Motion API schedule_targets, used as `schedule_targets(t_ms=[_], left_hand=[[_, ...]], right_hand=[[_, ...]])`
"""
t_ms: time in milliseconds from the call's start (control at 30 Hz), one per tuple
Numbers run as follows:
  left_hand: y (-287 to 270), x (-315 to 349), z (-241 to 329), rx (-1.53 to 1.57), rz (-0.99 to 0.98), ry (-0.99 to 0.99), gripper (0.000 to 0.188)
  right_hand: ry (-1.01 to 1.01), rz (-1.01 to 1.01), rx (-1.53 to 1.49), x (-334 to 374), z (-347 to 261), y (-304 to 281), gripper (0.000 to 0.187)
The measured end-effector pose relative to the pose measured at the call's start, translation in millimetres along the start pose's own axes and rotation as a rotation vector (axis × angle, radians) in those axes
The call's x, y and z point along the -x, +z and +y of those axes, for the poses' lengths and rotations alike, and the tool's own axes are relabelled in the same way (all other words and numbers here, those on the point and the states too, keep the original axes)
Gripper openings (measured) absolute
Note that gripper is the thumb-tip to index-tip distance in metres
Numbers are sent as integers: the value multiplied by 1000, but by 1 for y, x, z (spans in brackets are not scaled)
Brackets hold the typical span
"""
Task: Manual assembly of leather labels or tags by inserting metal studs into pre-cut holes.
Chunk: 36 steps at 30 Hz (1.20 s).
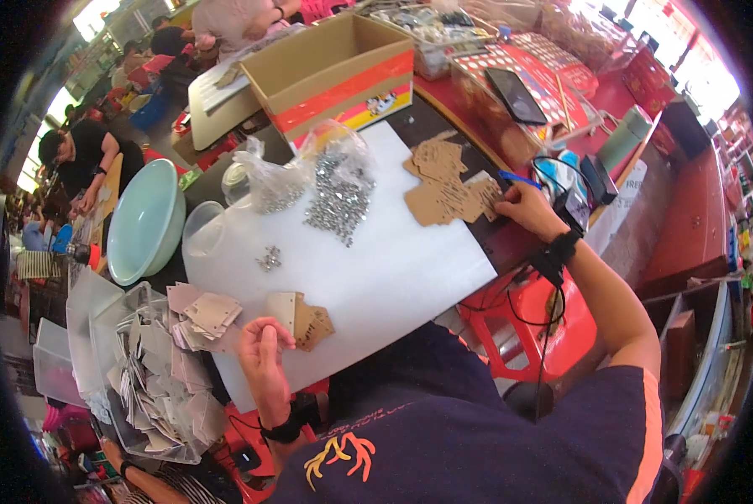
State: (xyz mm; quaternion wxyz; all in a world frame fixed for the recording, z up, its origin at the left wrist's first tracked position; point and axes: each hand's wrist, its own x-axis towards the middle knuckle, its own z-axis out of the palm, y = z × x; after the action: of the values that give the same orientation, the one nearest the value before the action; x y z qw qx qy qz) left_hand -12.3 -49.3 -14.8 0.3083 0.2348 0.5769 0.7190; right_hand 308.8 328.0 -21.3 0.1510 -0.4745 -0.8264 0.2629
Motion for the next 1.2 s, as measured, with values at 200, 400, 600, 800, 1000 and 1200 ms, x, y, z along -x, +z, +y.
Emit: schedule_targets(t_ms=[200,400,600,800,1000,1200], left_hand=[[-16,12,-4,-1,-22,4,15],[-18,10,-11,33,-76,31,14],[-22,3,-20,24,33,4,12],[-18,4,-22,7,81,12,12],[-16,4,-18,-36,68,-11,12],[-15,5,-16,-97,49,-34,13]], right_hand=[[302,-29,-381,5,-45,-37,32],[-51,-77,-447,-45,-127,-85,36],[-278,-320,-565,-151,-226,-127,26],[-277,-92,-806,-161,-296,-130,15],[-333,-307,-530,-94,-285,-93,25],[-484,-633,109,-61,-216,-63,26]])
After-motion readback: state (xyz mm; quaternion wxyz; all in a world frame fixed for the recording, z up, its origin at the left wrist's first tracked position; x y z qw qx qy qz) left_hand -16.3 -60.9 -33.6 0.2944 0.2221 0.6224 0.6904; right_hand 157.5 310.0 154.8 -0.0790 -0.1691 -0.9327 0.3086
